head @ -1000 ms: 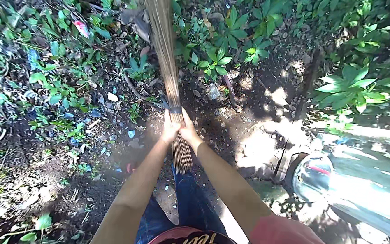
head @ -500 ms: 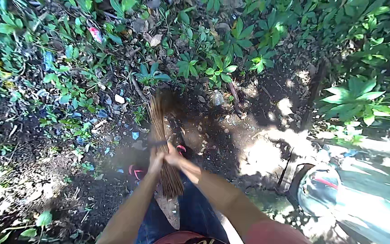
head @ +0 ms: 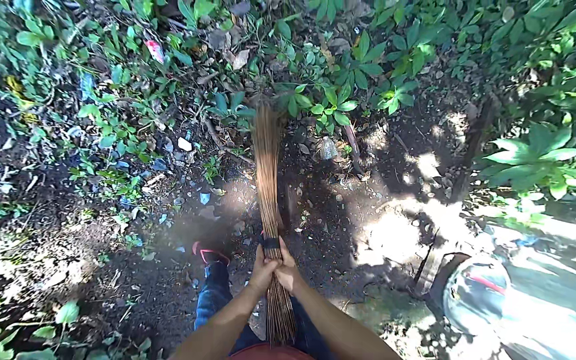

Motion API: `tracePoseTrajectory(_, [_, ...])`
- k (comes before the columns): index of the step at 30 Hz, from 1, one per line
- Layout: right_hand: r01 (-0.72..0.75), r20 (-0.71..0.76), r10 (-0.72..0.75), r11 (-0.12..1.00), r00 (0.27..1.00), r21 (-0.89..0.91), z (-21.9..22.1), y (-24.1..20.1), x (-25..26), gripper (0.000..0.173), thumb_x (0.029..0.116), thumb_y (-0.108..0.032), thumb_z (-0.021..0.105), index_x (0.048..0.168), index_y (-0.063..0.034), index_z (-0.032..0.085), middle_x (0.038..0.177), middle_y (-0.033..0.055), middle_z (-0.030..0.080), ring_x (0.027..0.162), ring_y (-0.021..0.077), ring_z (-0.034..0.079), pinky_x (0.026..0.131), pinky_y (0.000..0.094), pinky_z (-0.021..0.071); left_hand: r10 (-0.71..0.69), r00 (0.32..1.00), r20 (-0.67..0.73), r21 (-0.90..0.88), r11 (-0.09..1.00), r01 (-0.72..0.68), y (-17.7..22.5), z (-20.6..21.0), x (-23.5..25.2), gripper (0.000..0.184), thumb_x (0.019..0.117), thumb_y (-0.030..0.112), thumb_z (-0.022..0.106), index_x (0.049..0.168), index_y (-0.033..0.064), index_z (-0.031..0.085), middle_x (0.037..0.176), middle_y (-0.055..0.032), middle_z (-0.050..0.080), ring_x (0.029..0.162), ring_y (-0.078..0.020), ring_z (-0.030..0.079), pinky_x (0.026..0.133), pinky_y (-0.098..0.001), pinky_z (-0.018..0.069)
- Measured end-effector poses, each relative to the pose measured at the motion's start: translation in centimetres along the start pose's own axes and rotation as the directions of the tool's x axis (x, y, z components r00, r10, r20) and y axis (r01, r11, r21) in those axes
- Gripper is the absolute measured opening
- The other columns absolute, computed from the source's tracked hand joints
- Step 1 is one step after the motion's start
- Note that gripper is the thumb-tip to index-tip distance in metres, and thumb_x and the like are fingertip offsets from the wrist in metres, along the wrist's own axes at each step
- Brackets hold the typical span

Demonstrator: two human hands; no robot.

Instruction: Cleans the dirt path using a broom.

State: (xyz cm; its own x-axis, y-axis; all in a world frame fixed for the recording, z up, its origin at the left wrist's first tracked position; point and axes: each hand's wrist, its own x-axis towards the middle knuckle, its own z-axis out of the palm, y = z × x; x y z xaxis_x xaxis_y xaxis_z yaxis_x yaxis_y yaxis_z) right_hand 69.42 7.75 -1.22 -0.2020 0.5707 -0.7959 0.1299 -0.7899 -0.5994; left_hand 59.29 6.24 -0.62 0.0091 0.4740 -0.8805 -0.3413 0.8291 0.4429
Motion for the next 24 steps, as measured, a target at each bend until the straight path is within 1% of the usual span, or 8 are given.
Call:
tracePoseTrajectory(3, [0.029, 0.010, -0.028, 0.981, 1.000, -0.189, -0.1, -5.7, 5.7, 0.076, 0.0945, -0.002, 0.063, 0.160, 0.0012, 0.025, 0.152, 0.0251, 0.047, 0.138, 0.0282, 0.051, 0.115, 0.0420, 0.0418, 0.130, 0.991, -0.017, -0.005, 0.992, -0.130, 5.4, 0.5, 4.5, 0.090, 0.0853, 0.011, 0.062, 0.159, -0.0026, 0.012, 0.147, -0.0272, 0.047, 0.129, -0.0273, 0.055, 0.107, -0.0423, 0.0476])
tracePoseTrajectory(6, [0.210, -0.035, -0.230, 0.934, 0.973, -0.290, -0.7, -14.0, 11.3, 0.075, 0.0927, 0.000, 0.067, 0.158, 0.0003, 0.031, 0.143, 0.0264, 0.055, 0.129, 0.0328, 0.058, 0.110, 0.0478, 0.0465, 0.222, 0.975, -0.022, 0.076, 0.973, -0.220, 16.6, 2.6, 6.5, 0.075, 0.0943, -0.002, 0.061, 0.158, -0.0025, 0.020, 0.145, -0.0272, 0.049, 0.128, -0.0300, 0.056, 0.109, -0.0443, 0.0464])
tracePoseTrajectory(9, [0.455, -0.088, -0.471, 0.877, 0.878, -0.155, -1.3, -17.5, 13.8, 0.078, 0.0922, -0.002, 0.066, 0.159, -0.0003, 0.027, 0.142, 0.0225, 0.056, 0.123, 0.0230, 0.062, 0.106, 0.0388, 0.0508, 0.352, 0.936, 0.024, 0.189, 0.917, -0.350, 21.8, 3.8, 7.7, 0.084, 0.0870, -0.006, 0.067, 0.158, -0.0009, 0.022, 0.144, -0.0261, 0.051, 0.127, -0.0318, 0.057, 0.108, -0.0459, 0.0475])
tracePoseTrajectory(13, [0.501, -0.094, -0.522, 0.847, 0.848, -0.179, -2.4, -14.3, 9.2, 0.091, 0.0903, -0.004, 0.067, 0.165, -0.0132, 0.016, 0.155, 0.0160, 0.046, 0.130, 0.0207, 0.057, 0.105, 0.0419, 0.0518, 0.552, 0.817, 0.169, 0.192, 0.794, -0.576, 15.1, 3.2, 8.6, 0.108, 0.0751, 0.016, 0.080, 0.162, 0.0047, 0.016, 0.144, -0.0243, 0.054, 0.124, -0.0310, 0.060, 0.103, -0.0490, 0.0518])
tracePoseTrajectory(15, [0.457, -0.060, -0.476, 0.868, 0.878, -0.192, -3.0, -11.3, 4.3, 0.092, 0.0872, -0.009, 0.065, 0.162, 0.0012, 0.013, 0.156, 0.0226, 0.043, 0.134, 0.0178, 0.054, 0.110, 0.0343, 0.0473, 0.516, 0.842, 0.156, 0.101, 0.840, -0.533, 10.5, 3.8, 4.6, 0.116, 0.0707, 0.030, 0.081, 0.159, -0.0062, 0.015, 0.146, -0.0269, 0.051, 0.129, -0.0261, 0.057, 0.109, -0.0414, 0.0485])
tracePoseTrajectory(17, [0.374, 0.042, -0.375, 0.901, 0.926, -0.219, -4.0, -8.5, -0.2, 0.089, 0.0869, -0.013, 0.064, 0.159, 0.0083, 0.016, 0.154, 0.0222, 0.045, 0.135, 0.0134, 0.053, 0.113, 0.0301, 0.0449, 0.400, 0.914, 0.074, -0.049, 0.916, -0.397, 6.1, 4.6, 0.1, 0.117, 0.0677, 0.025, 0.083, 0.156, -0.0105, 0.015, 0.142, -0.0256, 0.054, 0.127, -0.0211, 0.060, 0.109, -0.0369, 0.0497])
tracePoseTrajectory(21, [0.068, 0.119, -0.020, 0.906, 0.993, -0.417, -4.2, -6.3, 0.7, 0.071, 0.0946, -0.006, 0.062, 0.157, 0.0030, 0.030, 0.150, 0.0221, 0.050, 0.134, 0.0226, 0.055, 0.114, 0.0382, 0.0445, 0.148, 0.985, -0.092, -0.278, 0.946, -0.168, 1.5, 5.0, 0.4, 0.086, 0.0781, 0.008, 0.067, 0.151, -0.0066, 0.024, 0.125, -0.0228, 0.061, 0.110, -0.0220, 0.066, 0.096, -0.0403, 0.0559])
tracePoseTrajectory(24, [0.063, -0.006, -0.073, 0.902, 0.997, -0.427, -2.7, -9.9, 7.6, 0.064, 0.0946, 0.003, 0.060, 0.154, 0.0068, 0.035, 0.141, 0.0281, 0.056, 0.128, 0.0286, 0.058, 0.110, 0.0410, 0.0458, 0.199, 0.980, 0.009, -0.198, 0.961, -0.193, 7.1, 3.5, 7.3, 0.052, 0.0936, 0.002, 0.056, 0.142, -0.0094, 0.040, 0.120, -0.0207, 0.061, 0.106, -0.0209, 0.062, 0.094, -0.0383, 0.0528])
